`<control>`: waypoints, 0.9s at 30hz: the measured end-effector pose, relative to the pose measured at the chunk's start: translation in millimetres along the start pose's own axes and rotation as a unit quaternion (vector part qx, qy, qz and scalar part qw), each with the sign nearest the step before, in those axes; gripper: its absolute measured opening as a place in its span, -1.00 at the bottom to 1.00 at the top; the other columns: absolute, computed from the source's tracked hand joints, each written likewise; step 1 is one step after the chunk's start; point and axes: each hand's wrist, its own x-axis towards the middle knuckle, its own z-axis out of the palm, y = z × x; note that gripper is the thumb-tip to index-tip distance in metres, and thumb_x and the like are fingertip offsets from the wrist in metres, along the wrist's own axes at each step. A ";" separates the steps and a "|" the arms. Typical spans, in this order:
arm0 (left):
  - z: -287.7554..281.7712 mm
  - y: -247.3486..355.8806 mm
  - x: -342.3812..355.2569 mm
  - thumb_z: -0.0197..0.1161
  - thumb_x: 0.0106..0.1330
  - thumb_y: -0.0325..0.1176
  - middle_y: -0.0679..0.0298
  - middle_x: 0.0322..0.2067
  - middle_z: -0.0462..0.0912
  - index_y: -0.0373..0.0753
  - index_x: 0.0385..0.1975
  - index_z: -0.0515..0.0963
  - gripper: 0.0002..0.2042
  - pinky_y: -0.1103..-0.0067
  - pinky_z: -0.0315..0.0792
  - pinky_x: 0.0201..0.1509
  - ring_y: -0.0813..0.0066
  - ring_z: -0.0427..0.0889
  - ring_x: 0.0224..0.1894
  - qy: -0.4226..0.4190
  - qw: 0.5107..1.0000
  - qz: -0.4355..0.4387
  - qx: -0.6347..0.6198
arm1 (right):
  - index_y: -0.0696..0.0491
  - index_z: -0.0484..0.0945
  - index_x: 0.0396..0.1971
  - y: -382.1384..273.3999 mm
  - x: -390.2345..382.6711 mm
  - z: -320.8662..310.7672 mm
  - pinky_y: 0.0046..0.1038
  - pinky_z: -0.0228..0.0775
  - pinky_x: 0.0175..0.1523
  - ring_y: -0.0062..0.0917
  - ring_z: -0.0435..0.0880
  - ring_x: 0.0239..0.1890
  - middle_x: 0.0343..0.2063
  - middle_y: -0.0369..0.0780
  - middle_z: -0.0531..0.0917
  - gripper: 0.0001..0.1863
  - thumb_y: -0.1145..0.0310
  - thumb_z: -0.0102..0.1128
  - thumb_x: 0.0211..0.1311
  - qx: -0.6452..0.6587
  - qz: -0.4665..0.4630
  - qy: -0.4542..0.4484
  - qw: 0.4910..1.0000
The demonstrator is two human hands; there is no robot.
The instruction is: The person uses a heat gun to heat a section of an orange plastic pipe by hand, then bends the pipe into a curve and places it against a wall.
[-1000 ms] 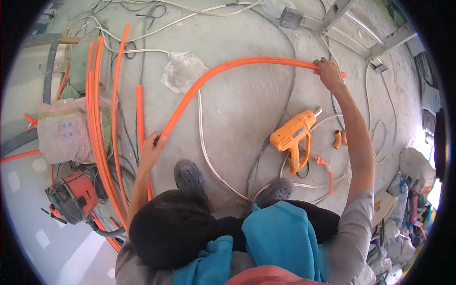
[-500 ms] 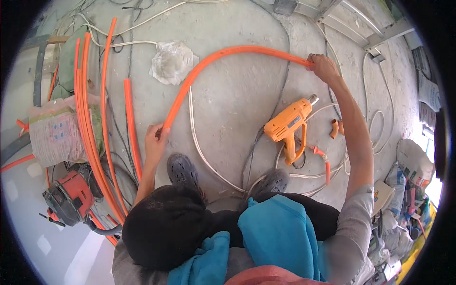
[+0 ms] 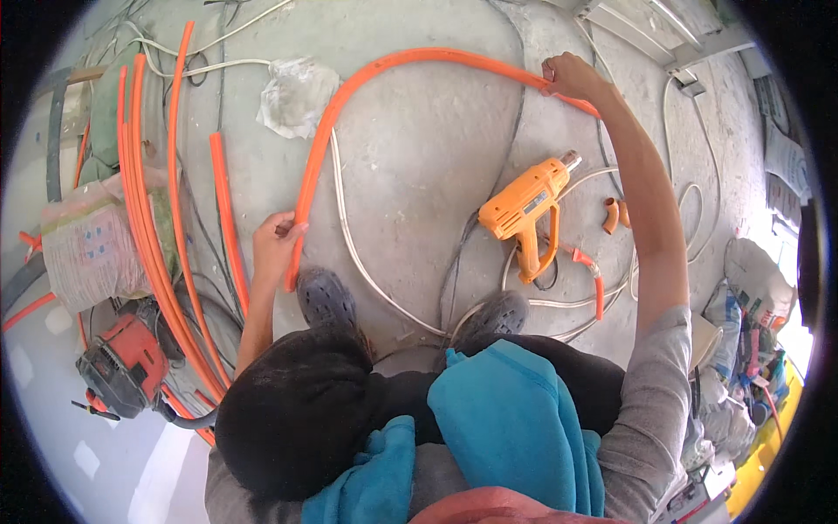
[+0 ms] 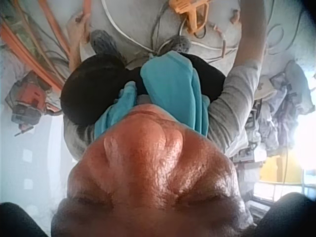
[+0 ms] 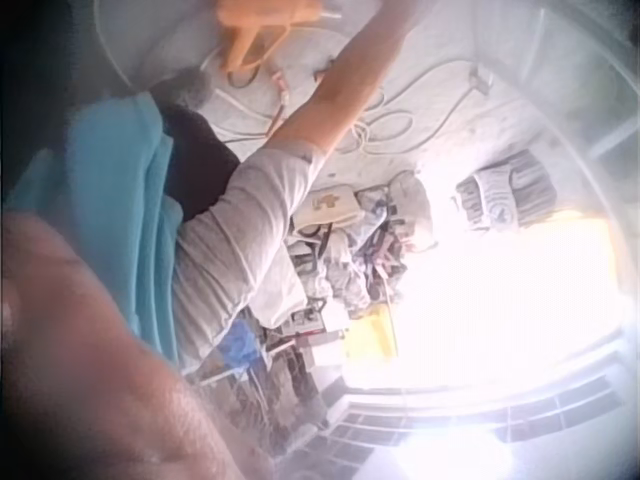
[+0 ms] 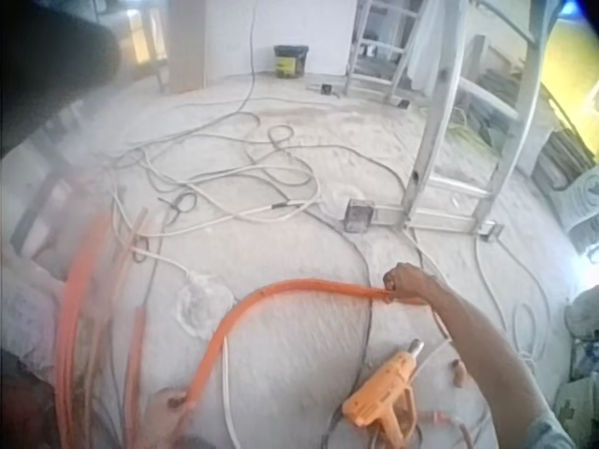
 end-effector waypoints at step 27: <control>-75.8 97.8 -16.1 0.33 0.41 -0.39 0.24 -0.21 0.68 -0.35 0.03 0.56 -0.73 0.50 0.60 -0.06 0.48 0.69 -0.22 -0.053 0.985 0.010 -0.165 | 0.11 0.68 -0.25 -23.5 17.3 1.7 -0.13 0.56 -0.03 -0.15 0.74 -0.16 -0.27 -0.08 0.75 -0.64 0.15 0.46 0.09 -0.018 -0.015 0.028 0.999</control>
